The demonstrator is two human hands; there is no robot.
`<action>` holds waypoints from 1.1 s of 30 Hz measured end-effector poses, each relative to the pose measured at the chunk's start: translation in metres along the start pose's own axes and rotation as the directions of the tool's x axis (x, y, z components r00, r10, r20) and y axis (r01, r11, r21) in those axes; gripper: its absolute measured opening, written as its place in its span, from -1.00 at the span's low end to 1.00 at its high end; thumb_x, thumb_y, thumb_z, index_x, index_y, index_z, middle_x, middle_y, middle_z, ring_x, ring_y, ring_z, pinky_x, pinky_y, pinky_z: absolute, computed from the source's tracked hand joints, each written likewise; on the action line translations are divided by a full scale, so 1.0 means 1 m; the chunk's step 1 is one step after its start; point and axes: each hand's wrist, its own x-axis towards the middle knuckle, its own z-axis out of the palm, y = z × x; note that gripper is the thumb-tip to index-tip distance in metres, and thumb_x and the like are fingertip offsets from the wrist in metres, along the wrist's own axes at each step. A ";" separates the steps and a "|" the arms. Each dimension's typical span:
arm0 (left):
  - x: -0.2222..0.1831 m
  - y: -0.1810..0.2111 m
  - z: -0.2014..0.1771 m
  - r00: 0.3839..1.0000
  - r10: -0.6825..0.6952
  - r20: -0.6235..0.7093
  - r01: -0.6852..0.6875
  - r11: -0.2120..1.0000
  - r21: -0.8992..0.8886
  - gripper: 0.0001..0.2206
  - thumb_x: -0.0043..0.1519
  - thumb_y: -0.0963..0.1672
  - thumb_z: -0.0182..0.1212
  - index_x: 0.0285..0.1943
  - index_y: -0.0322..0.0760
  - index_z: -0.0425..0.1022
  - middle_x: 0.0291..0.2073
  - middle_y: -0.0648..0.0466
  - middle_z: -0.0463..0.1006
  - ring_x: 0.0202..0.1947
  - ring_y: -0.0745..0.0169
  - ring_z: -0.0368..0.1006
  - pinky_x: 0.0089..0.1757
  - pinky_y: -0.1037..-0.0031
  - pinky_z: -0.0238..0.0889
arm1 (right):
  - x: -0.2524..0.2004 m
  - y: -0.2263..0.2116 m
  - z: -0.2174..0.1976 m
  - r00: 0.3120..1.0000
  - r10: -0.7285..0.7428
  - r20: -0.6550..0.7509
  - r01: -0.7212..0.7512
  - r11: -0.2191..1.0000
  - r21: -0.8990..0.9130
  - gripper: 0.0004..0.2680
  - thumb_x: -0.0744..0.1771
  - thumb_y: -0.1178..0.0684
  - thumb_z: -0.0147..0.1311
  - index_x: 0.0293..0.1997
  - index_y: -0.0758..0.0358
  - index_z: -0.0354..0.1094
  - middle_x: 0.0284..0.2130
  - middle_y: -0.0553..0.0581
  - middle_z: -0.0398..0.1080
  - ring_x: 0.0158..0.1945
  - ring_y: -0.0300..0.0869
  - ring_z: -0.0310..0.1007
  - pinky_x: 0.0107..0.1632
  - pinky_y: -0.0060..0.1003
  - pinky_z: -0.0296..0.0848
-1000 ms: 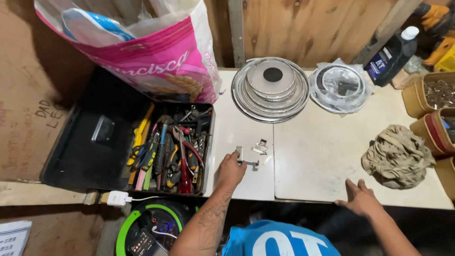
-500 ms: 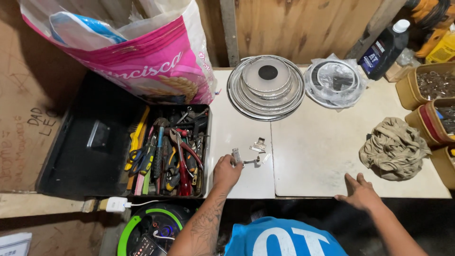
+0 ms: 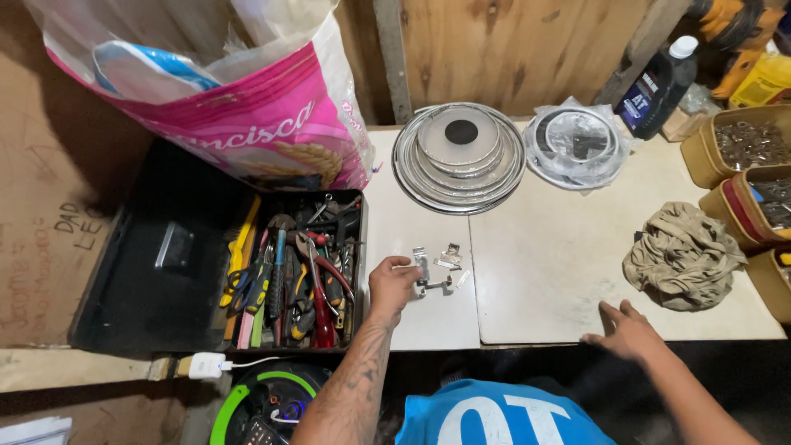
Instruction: Sorting screws, hinges, and other small metal parts into various containers on a workbench
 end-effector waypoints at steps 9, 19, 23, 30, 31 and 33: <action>-0.033 0.003 0.020 0.935 0.133 0.329 -0.087 0.985 -0.150 -0.70 0.09 -0.27 0.47 -0.07 -0.33 0.47 -0.45 0.01 0.63 -0.65 0.50 0.39 -0.62 0.80 0.22 | -0.099 -0.168 -0.067 0.894 -0.324 -0.308 0.439 0.498 0.748 -0.73 0.26 0.03 0.33 0.03 0.27 0.61 -0.08 0.38 0.62 0.09 0.09 0.59 0.15 -0.02 0.52; -0.030 -0.073 0.060 0.879 0.153 0.451 -0.268 0.941 0.205 -0.73 0.05 -0.12 0.57 -0.11 -0.25 0.68 -0.47 0.05 0.68 -0.62 0.42 0.53 -0.58 0.68 0.35 | -0.099 -0.196 -0.024 0.955 -0.213 -0.204 0.231 0.110 0.967 -0.79 0.26 0.24 0.33 -0.08 0.55 0.55 -0.47 0.41 0.53 -0.42 -0.02 0.56 -0.28 -0.18 0.65; -0.008 -0.099 0.034 0.916 0.182 0.359 -0.360 0.767 0.531 -0.72 0.08 -0.02 0.46 -0.05 -0.08 0.71 -0.18 0.07 0.72 -0.09 0.15 0.64 -0.06 0.41 0.49 | -0.085 -0.163 0.006 0.999 -0.001 -0.036 0.036 0.134 0.990 -0.71 0.24 0.13 0.39 -0.04 0.54 0.54 -0.28 0.54 0.53 -0.24 0.14 0.56 -0.20 0.13 0.60; -0.016 -0.061 -0.004 0.972 0.109 0.206 -0.233 0.476 0.848 -0.54 0.20 0.03 0.22 0.29 -0.05 0.49 0.30 0.03 0.40 0.27 -0.11 0.41 0.22 0.17 0.30 | -0.055 -0.147 0.027 0.998 0.055 -0.029 0.000 0.467 0.884 -0.72 0.21 -0.07 0.40 -0.10 0.26 0.64 -0.34 0.34 0.60 -0.20 0.06 0.61 -0.15 -0.02 0.57; -0.015 -0.063 -0.004 0.974 0.112 0.199 -0.229 0.477 0.848 -0.54 0.20 0.03 0.22 0.29 -0.05 0.49 0.30 0.03 0.40 0.27 -0.11 0.41 0.22 0.17 0.30 | -0.053 -0.155 0.028 0.998 0.048 -0.029 0.004 0.468 0.884 -0.72 0.21 -0.07 0.40 -0.10 0.26 0.64 -0.34 0.34 0.60 -0.20 0.06 0.61 -0.15 -0.02 0.57; -0.015 -0.068 -0.003 0.974 0.078 0.214 -0.225 0.489 0.843 -0.45 0.22 -0.03 0.22 0.44 -0.11 0.34 0.34 -0.07 0.32 0.32 -0.21 0.34 0.28 0.12 0.22 | -0.050 -0.168 0.029 0.999 0.020 -0.034 0.020 0.487 0.873 -0.72 0.20 -0.05 0.40 -0.11 0.25 0.65 -0.31 0.36 0.60 -0.17 0.07 0.59 -0.11 -0.05 0.54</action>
